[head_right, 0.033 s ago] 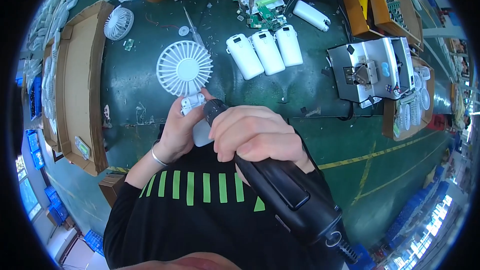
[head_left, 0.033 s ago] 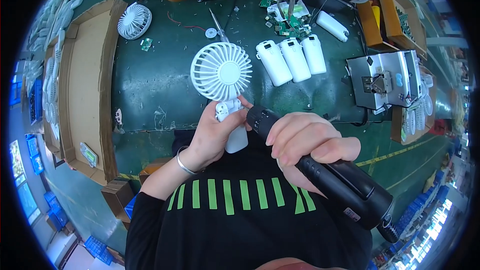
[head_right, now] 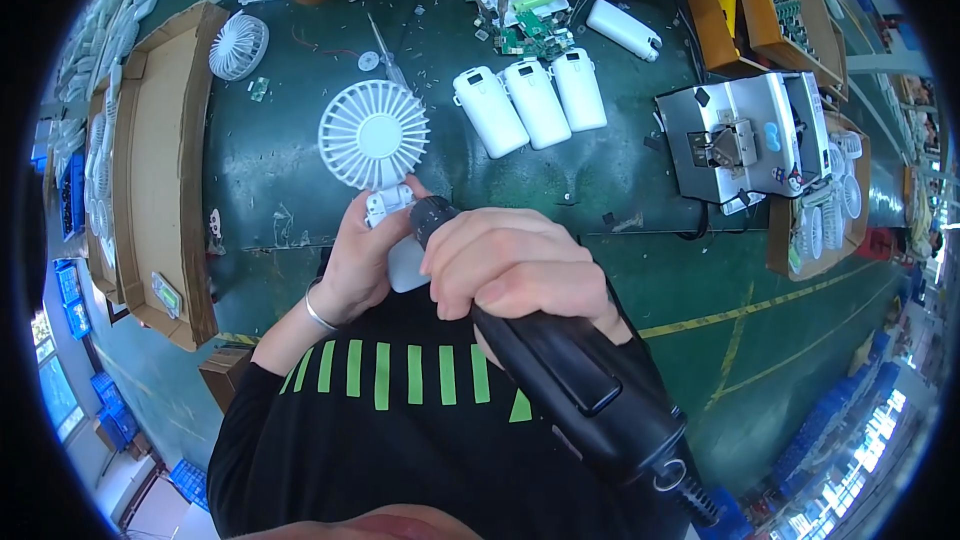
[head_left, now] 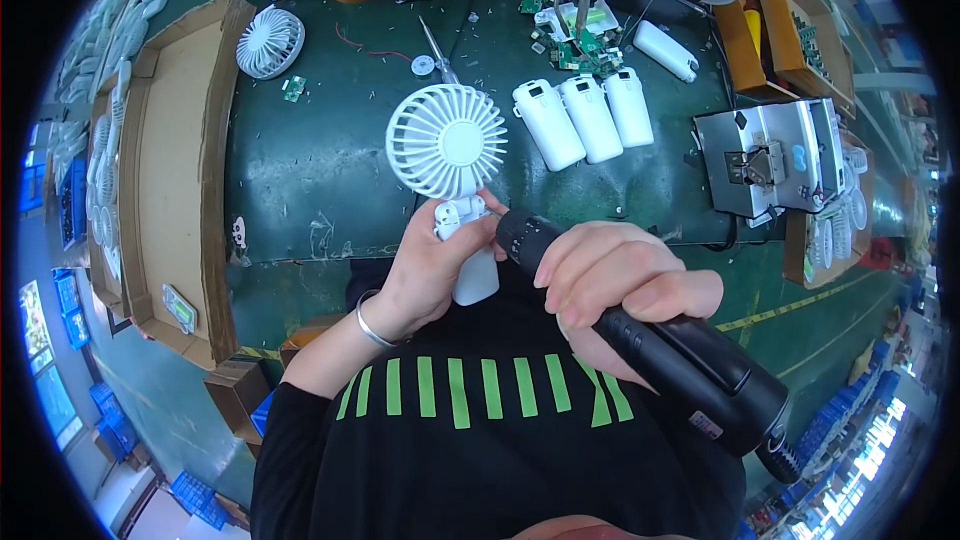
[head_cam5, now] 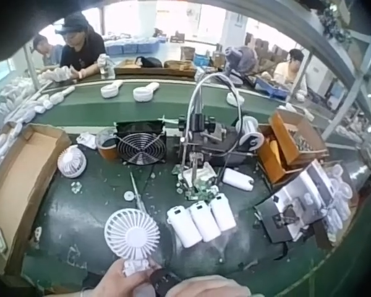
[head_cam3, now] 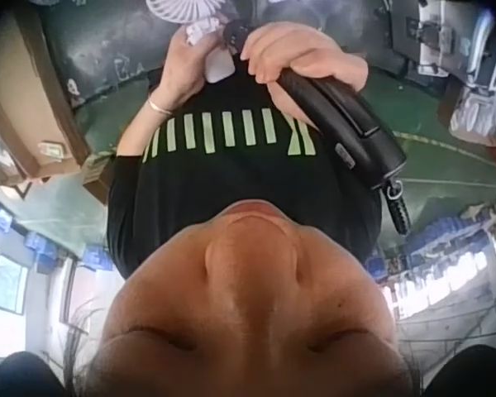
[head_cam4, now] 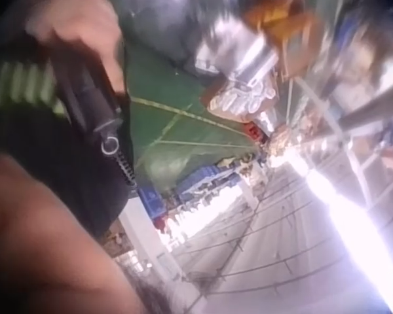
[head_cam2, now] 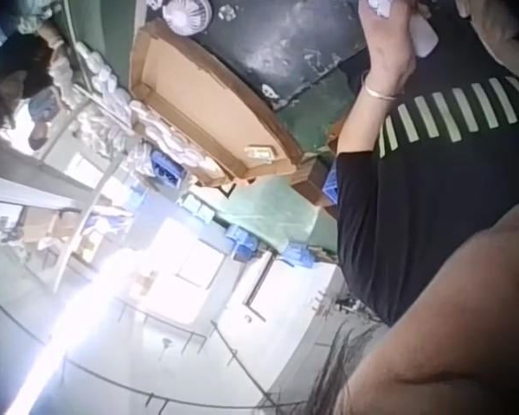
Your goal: The person assembles handheld fans by fitting the fan heads and internal components into handle casings, securing screws with an electric screwdriver, and testing the fan. The person then places assembled fans into a cardboard tray.
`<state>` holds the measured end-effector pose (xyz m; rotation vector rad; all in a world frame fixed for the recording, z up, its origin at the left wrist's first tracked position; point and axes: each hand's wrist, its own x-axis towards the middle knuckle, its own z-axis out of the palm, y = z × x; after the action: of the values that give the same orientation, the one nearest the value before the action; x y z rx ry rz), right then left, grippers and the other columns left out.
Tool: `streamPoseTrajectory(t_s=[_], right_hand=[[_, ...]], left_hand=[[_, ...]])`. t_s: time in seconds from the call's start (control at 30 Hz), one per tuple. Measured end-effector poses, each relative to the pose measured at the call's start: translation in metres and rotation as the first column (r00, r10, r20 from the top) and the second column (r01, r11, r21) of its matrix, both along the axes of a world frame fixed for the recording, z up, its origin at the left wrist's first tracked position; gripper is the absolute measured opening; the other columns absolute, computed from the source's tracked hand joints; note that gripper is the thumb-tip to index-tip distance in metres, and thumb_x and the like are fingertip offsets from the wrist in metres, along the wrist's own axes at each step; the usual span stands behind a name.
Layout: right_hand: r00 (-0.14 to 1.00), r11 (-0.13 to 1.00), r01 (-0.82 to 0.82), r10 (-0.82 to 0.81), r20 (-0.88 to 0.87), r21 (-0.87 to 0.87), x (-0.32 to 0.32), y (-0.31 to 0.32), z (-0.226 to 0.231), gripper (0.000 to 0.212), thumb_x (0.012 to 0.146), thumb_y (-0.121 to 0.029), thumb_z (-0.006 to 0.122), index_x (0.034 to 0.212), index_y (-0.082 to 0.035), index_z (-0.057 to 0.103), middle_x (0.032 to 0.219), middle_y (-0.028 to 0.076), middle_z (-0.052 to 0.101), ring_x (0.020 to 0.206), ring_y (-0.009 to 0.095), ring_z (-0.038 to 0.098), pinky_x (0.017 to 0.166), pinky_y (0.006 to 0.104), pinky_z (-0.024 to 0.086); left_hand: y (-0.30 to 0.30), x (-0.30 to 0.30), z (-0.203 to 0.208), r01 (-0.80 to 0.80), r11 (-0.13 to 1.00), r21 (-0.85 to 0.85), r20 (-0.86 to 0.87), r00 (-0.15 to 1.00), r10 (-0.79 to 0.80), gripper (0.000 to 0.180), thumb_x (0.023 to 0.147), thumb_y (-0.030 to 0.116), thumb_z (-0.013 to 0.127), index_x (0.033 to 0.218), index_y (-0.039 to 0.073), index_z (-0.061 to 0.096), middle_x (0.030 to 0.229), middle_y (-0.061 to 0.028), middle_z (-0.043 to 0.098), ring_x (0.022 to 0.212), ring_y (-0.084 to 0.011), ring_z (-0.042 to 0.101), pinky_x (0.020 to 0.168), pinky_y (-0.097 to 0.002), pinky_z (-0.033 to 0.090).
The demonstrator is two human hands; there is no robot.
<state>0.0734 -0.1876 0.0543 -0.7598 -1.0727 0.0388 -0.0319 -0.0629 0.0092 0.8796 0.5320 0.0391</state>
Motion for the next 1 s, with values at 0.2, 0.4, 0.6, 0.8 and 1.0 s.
streamPoseTrajectory(t_s=[0.2, 0.4, 0.6, 0.8, 1.0], right_hand=[[0.962, 0.967, 0.245, -0.232, -0.142, 0.077, 0.019, -0.016, 0.007, 0.046, 0.090, -0.046, 0.062, 0.099, -0.005, 0.044, 0.072, 0.013, 0.059, 0.058, 0.024, 0.058, 0.055, 0.0391, 0.053], [0.544, 0.559, 0.824, -0.825, -0.153, -0.090, 0.090, -0.057, -0.019, 0.028, 0.091, -0.018, 0.059, 0.114, -0.004, 0.050, 0.102, 0.009, 0.057, 0.102, 0.020, 0.052, 0.098, 0.0392, 0.038], [0.415, 0.623, 0.692, -0.757, -0.504, -0.365, 0.058, -0.073, -0.060, 0.027, 0.093, -0.005, 0.059, 0.118, -0.003, 0.050, 0.123, 0.012, 0.055, 0.116, 0.020, 0.053, 0.098, 0.0346, 0.043], [0.492, 0.780, 0.132, -0.587, -0.643, -0.611, 0.045, -0.080, -0.062, 0.035, 0.102, -0.029, 0.044, 0.087, -0.002, 0.062, 0.080, 0.008, 0.066, 0.060, 0.013, 0.060, 0.054, 0.0245, 0.045], [0.854, 0.420, 0.520, -0.247, 0.458, -0.743, 0.006, -0.002, -0.037, 0.048, 0.078, -0.038, 0.071, 0.106, -0.003, 0.055, 0.096, 0.012, 0.054, 0.086, 0.029, 0.055, 0.073, 0.0391, 0.046]], left_hand=[[0.003, 0.008, 0.006, 0.086, 0.991, -0.105, 0.046, 0.996, -0.082, 0.024, 0.088, 0.007, 0.060, 0.110, 0.000, 0.054, 0.089, -0.0077, 0.062, 0.074, -0.0133, 0.060, 0.069, -0.0278, 0.050], [0.007, 0.006, 0.001, 0.063, 0.952, -0.301, 0.164, 0.986, -0.013, 0.050, 0.093, 0.030, 0.045, 0.128, -0.005, 0.046, 0.115, -0.0114, 0.056, 0.091, -0.0176, 0.055, 0.082, -0.0308, 0.046], [0.016, -0.007, -0.017, 0.028, 0.988, -0.152, 0.196, 0.981, 0.002, 0.063, 0.086, 0.017, 0.067, 0.138, 0.001, 0.035, 0.127, -0.0243, 0.056, 0.096, -0.0264, 0.063, 0.087, -0.0398, 0.051], [0.010, 0.005, -0.017, -0.043, 0.999, -0.027, 0.274, 0.961, 0.049, 0.061, 0.097, 0.023, 0.056, 0.147, 0.005, 0.025, 0.148, -0.0212, 0.036, 0.135, -0.0338, 0.038, 0.110, -0.0471, 0.035], [-0.004, 0.004, -0.015, -0.189, 0.977, -0.099, 0.243, 0.947, 0.208, 0.061, 0.101, 0.047, 0.035, 0.147, 0.009, 0.024, 0.143, -0.0177, 0.040, 0.131, -0.0306, 0.042, 0.112, -0.0459, 0.031]])
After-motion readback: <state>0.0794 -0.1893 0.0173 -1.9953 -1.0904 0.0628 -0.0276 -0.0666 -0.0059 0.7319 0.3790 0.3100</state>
